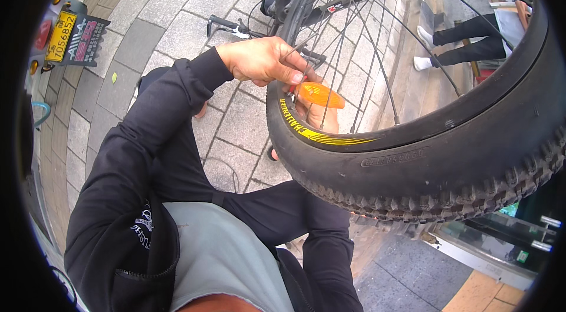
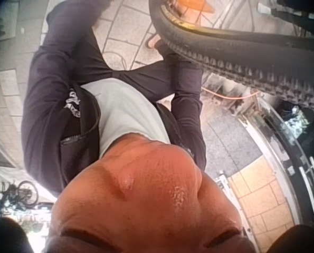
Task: The person uses a red tire lever to pry the tire bead off the rim of a bicycle wheel. They rotate the wheel and repeat the prying action around the circumference to loosen the tire from the rim.
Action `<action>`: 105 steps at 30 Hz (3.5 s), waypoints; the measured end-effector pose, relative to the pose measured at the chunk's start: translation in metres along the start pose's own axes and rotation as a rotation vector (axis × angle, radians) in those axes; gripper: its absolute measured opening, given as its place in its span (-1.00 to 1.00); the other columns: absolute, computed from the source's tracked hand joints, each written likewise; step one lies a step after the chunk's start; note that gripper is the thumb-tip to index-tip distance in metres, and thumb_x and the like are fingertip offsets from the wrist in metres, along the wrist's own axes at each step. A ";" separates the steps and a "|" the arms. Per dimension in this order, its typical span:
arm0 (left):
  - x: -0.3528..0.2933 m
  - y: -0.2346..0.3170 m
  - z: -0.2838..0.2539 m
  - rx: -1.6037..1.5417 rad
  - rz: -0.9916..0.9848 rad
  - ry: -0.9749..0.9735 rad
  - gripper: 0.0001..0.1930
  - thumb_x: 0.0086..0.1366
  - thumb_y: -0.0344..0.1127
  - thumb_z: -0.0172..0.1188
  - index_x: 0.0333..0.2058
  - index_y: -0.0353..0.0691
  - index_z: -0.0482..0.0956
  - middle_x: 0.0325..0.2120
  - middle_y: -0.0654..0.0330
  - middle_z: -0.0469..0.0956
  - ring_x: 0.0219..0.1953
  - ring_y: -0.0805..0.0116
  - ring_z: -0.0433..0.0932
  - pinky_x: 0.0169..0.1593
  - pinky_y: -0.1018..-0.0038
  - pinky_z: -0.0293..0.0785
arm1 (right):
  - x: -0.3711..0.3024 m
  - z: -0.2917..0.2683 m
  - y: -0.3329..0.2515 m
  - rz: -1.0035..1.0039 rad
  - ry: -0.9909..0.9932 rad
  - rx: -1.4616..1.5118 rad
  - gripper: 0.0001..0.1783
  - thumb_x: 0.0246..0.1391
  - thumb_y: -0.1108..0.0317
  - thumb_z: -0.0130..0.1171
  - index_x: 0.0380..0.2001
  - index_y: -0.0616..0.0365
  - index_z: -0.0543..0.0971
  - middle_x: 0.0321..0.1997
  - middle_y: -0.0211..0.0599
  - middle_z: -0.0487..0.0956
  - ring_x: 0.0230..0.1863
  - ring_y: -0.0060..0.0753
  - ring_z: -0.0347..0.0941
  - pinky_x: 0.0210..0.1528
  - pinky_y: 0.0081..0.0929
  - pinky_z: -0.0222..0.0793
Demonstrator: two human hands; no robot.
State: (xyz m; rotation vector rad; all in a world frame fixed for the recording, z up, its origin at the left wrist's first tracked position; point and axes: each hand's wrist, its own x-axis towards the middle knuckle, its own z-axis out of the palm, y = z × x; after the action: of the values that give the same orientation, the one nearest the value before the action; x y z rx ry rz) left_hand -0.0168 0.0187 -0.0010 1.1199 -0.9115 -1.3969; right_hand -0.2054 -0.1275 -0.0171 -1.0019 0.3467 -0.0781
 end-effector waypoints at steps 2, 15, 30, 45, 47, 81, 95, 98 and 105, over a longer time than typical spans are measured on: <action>0.000 0.000 0.000 -0.009 -0.004 -0.009 -0.57 0.47 -0.10 0.35 0.22 -0.12 0.69 -0.44 0.45 0.58 -0.64 0.72 0.15 -0.60 0.67 0.10 | -0.002 0.005 -0.002 -0.001 0.004 0.004 -0.38 0.33 0.46 0.29 0.39 0.15 0.33 -0.05 -0.18 0.63 0.01 -0.37 0.66 0.10 -0.44 0.66; 0.003 0.008 0.005 0.055 -0.043 0.072 -0.67 0.48 -0.18 0.34 0.11 -0.17 0.74 -0.44 0.45 0.64 -0.64 0.73 0.17 -0.60 0.64 0.11 | -0.009 0.014 0.000 -0.040 0.124 -0.005 -0.42 0.32 0.46 0.28 0.34 0.17 0.36 -0.06 -0.13 0.65 -0.08 -0.37 0.67 0.03 -0.46 0.68; 0.010 -0.006 -0.001 0.209 0.129 0.142 -0.70 0.51 -0.27 0.29 0.05 -0.35 0.73 -0.26 0.24 0.76 -0.23 0.51 0.63 -0.03 0.48 0.58 | -0.008 0.043 -0.001 -0.024 0.224 -0.072 -0.68 0.39 0.32 0.27 0.09 0.23 0.51 -0.14 -0.26 0.69 -0.34 -0.55 0.65 -0.29 -0.62 0.59; 0.006 0.007 -0.001 0.357 0.062 0.164 -0.65 0.43 -0.18 0.37 0.00 -0.36 0.74 -0.30 0.11 0.78 -0.25 0.46 0.70 -0.03 0.46 0.58 | -0.016 0.040 -0.014 0.127 0.112 0.023 -0.76 0.45 0.32 0.19 0.02 0.26 0.54 -0.20 -0.20 0.69 -0.33 -0.51 0.68 -0.29 -0.53 0.62; 0.007 0.006 0.000 0.355 0.048 0.179 -0.64 0.40 -0.16 0.40 -0.06 -0.38 0.76 -0.32 0.08 0.79 -0.30 0.44 0.71 -0.08 0.45 0.60 | -0.015 0.048 -0.017 0.116 0.096 0.059 -0.75 0.44 0.33 0.20 0.03 0.27 0.55 -0.22 -0.21 0.70 -0.31 -0.51 0.68 -0.28 -0.54 0.61; -0.022 -0.013 -0.112 0.666 0.114 0.748 -0.67 0.54 -0.07 0.22 -0.09 -0.27 0.69 -0.46 0.34 0.55 -0.37 0.52 0.42 -0.24 0.42 0.43 | 0.012 -0.029 0.016 -0.306 0.310 0.211 -0.60 0.36 0.41 0.18 0.20 0.27 0.49 0.00 -0.11 0.63 0.01 -0.27 0.61 0.25 -0.17 0.54; 0.070 -0.073 -0.171 1.035 0.220 0.956 -0.81 0.43 -0.17 0.26 -0.11 -0.09 0.71 -0.14 0.06 0.67 0.03 -0.06 0.61 0.13 0.02 0.52 | -0.148 -0.044 0.054 -0.740 0.570 -0.125 -0.27 0.45 -0.12 0.09 0.45 0.13 0.33 0.28 -0.20 0.53 0.19 -0.13 0.52 0.45 -0.04 0.30; 0.070 -0.068 -0.169 1.055 0.287 0.953 -0.79 0.40 -0.18 0.31 -0.14 -0.16 0.71 -0.18 -0.01 0.68 -0.02 -0.09 0.62 0.08 0.06 0.52 | -0.173 -0.016 0.041 -0.694 0.541 -0.417 -0.18 0.33 -0.09 0.26 0.46 0.15 0.31 0.32 -0.21 0.51 0.23 -0.16 0.51 0.44 -0.08 0.31; 0.075 -0.067 -0.171 1.135 0.311 0.983 -0.76 0.34 -0.18 0.38 -0.20 -0.24 0.69 -0.24 -0.05 0.68 -0.05 -0.15 0.60 0.05 0.06 0.50 | -0.179 0.037 0.021 -0.635 0.380 -0.687 0.10 0.02 -0.03 0.64 0.47 0.19 0.28 0.40 -0.24 0.48 0.30 -0.23 0.49 0.42 -0.19 0.36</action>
State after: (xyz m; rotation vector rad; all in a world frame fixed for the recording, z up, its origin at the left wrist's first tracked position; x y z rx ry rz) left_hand 0.1311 -0.0377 -0.1206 2.0805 -1.0246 0.1492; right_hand -0.3641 -0.0467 0.0284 -1.7601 0.3980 -0.7731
